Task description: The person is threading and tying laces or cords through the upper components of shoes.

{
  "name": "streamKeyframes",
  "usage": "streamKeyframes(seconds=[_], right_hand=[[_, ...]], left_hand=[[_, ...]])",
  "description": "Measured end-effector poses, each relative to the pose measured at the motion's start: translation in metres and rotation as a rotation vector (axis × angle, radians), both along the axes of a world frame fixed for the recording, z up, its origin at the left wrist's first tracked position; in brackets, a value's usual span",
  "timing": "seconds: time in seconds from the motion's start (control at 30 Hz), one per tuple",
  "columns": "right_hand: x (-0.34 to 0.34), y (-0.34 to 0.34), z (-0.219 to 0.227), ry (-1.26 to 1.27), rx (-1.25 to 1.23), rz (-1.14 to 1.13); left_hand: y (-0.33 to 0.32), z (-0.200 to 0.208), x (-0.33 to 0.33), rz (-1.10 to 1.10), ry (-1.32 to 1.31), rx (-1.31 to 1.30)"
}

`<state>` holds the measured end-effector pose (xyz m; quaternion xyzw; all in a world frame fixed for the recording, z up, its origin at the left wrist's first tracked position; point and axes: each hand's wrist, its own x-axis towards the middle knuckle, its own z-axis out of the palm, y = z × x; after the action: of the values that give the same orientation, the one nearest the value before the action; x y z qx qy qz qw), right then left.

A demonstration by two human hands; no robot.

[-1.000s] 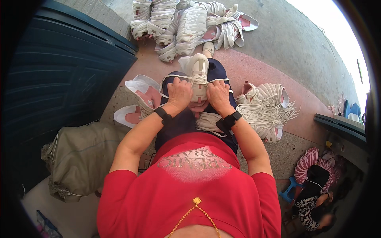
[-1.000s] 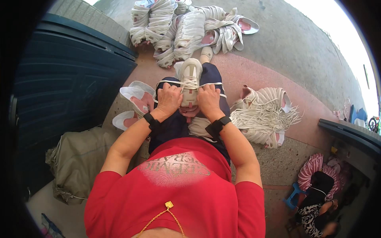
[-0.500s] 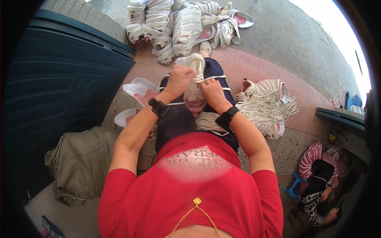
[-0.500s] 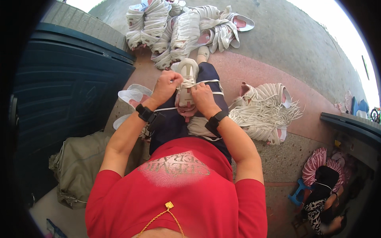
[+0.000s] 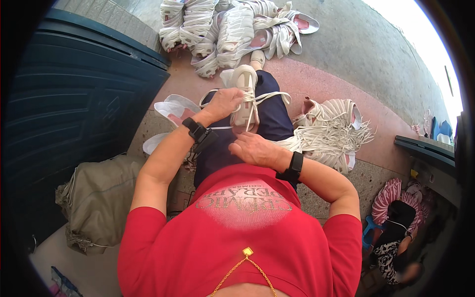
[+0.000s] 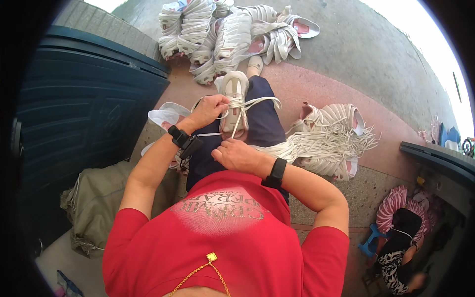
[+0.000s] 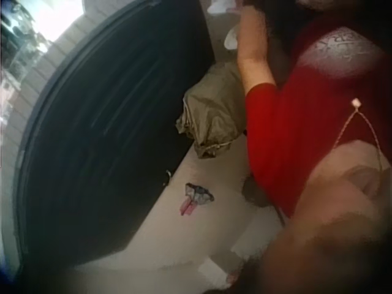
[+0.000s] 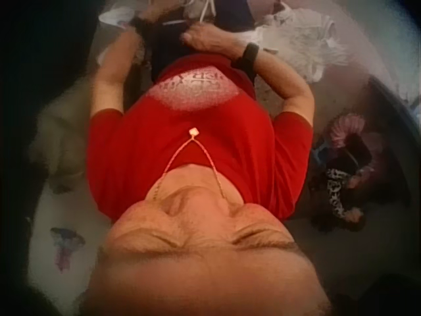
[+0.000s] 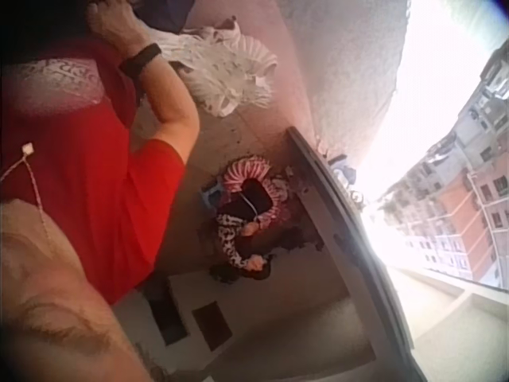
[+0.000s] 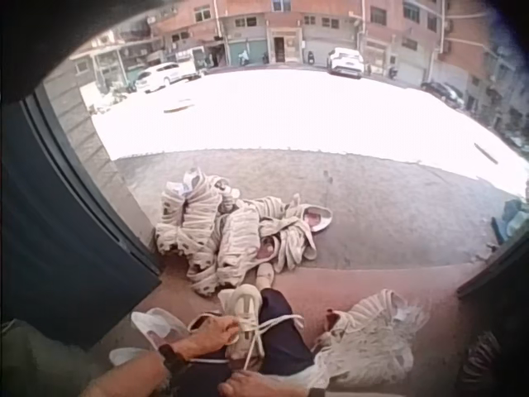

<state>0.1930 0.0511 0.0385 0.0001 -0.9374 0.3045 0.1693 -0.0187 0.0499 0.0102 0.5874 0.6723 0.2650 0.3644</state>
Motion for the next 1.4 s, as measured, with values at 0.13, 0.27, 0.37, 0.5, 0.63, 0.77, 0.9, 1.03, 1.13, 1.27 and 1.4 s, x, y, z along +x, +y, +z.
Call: streamKeyframes(seconds=[0.13,0.27,0.37,0.5,0.63,0.77,0.9,1.03,1.13,1.27,1.4], right_hand=[[0.013,0.023,-0.040,-0.164,-0.151,-0.196],[0.005,0.032,-0.056,-0.207,0.115,-0.339],[-0.002,0.025,-0.065,-0.291,0.306,-0.356],[-0.002,0.018,-0.064,-0.287,0.333,-0.300],[-0.002,0.016,-0.044,-0.345,0.369,-0.259],[0.000,0.019,-0.020,-0.344,0.254,-0.220],[0.003,0.017,-0.010,-0.324,0.220,-0.266],[0.002,0.017,-0.021,-0.323,0.223,-0.286],[0.001,0.021,-0.025,-0.324,0.259,-0.302],[0.004,0.017,-0.035,-0.329,0.273,-0.308],[0.004,0.022,-0.035,-0.284,0.295,-0.276]], left_hand=[[0.009,0.005,0.007,-0.039,0.150,-0.111],[0.006,-0.008,0.008,-0.077,0.254,-0.154],[0.013,-0.011,0.013,-0.091,0.371,-0.196],[0.023,-0.002,0.022,-0.149,0.506,-0.242],[0.032,0.000,0.021,-0.248,0.508,-0.255],[0.041,-0.004,0.019,-0.310,0.350,-0.318],[0.034,-0.020,0.007,-0.122,-0.189,-0.474],[0.025,-0.021,0.016,-0.145,0.037,-0.235],[0.017,-0.017,0.027,-0.195,0.337,-0.043],[0.010,-0.006,0.031,-0.076,0.254,-0.030],[0.015,-0.018,0.043,0.023,0.221,-0.076]])
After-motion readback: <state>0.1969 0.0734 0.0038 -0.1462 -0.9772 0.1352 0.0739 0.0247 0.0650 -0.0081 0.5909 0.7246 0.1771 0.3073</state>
